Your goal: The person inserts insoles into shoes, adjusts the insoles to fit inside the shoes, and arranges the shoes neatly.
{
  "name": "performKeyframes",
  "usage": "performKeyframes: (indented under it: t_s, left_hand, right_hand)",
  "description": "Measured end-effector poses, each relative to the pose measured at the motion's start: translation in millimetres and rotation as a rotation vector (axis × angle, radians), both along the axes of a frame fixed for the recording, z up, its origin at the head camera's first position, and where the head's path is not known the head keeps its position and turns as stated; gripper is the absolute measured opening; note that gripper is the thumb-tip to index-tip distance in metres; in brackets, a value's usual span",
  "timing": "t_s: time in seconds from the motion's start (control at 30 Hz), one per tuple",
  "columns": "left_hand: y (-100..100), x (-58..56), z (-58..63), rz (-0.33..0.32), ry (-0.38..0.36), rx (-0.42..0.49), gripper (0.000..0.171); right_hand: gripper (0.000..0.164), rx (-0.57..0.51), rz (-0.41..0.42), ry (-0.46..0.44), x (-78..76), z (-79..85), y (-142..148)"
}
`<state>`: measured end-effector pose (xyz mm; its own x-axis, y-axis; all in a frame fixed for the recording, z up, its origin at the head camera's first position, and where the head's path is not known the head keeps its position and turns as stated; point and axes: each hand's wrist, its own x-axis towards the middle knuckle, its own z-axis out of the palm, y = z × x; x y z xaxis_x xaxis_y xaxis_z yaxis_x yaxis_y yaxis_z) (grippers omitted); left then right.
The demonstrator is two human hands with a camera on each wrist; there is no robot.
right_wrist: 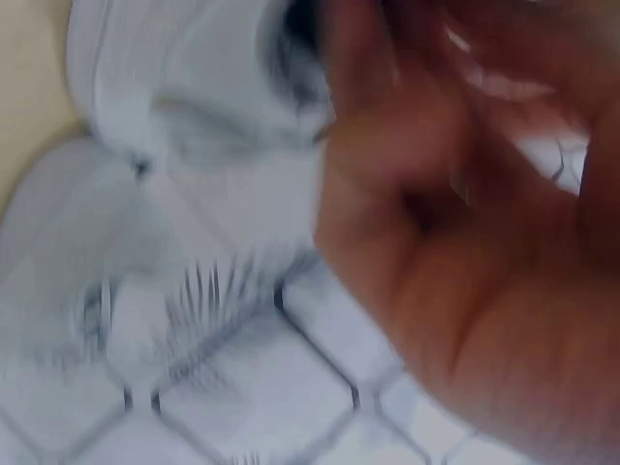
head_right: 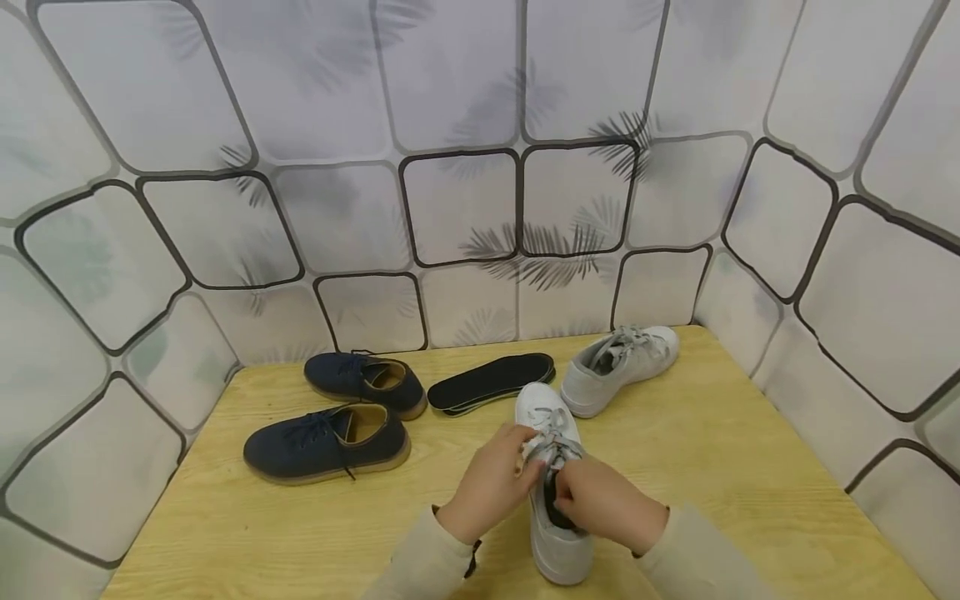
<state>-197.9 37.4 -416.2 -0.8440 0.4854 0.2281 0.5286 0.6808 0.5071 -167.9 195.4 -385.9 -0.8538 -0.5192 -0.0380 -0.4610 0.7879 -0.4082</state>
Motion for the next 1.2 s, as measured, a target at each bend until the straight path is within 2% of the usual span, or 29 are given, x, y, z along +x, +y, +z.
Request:
performKeyframes:
  t_s: [0.1,0.13,0.17,0.27,0.37,0.5,0.67,0.77,0.9,1.03,1.1,1.2]
  left_hand:
    - [-4.3,1.7,-1.7,0.052,-0.174,-0.030,0.045]
    - [-4.5,1.3,-3.3,0.053,-0.212,-0.033,0.045]
    - [-4.3,0.5,-4.9,0.049,-0.240,-0.030,0.045]
    - [-2.2,-0.9,-10.3,0.038,-0.288,-0.006,0.037]
    - [-0.8,-0.4,-12.4,0.032,-0.305,0.018,0.032]
    - [1.6,0.5,-13.1,0.022,-0.280,0.025,0.029]
    - [5.6,0.8,-13.2,0.007,-0.228,0.009,0.029]
    - [6.8,0.8,-12.9,0.003,-0.225,0.001,0.030]
    - [6.5,0.8,-12.2,0.002,-0.245,0.021,0.032]
    - [5.8,0.8,-13.5,-0.014,-0.275,0.055,0.030]
    - [5.1,0.5,-14.3,-0.025,-0.287,0.069,0.026]
    - [2.9,-0.1,-14.9,-0.044,-0.291,0.082,0.024]
  right_hand:
    - [0.020,0.021,-0.223,0.118,2.1,4.1,8.2]
    - [0.022,0.036,-0.274,0.140,1.4,4.4,10.3]
    - [0.024,0.045,-0.310,0.124,0.0,4.2,11.6]
    - [0.026,0.007,-0.336,0.004,-5.5,-3.1,13.0]
    - [0.017,-0.073,-0.353,-0.099,-8.1,-12.4,11.6]
    - [0.014,-0.119,-0.385,-0.086,-7.4,-18.2,11.7]
    - [0.013,-0.107,-0.382,-0.022,-6.6,-18.3,15.9]
    - [0.013,-0.087,-0.371,-0.009,-7.2,-17.6,17.7]
    - [0.013,-0.033,-0.333,-0.033,-12.6,-11.1,20.3]
    - [0.012,0.025,-0.249,-0.068,-22.2,1.2,22.4]
    - [0.017,0.034,-0.204,-0.094,-27.0,6.6,22.5]
    - [0.015,0.024,-0.184,-0.138,-32.4,13.2,21.8]
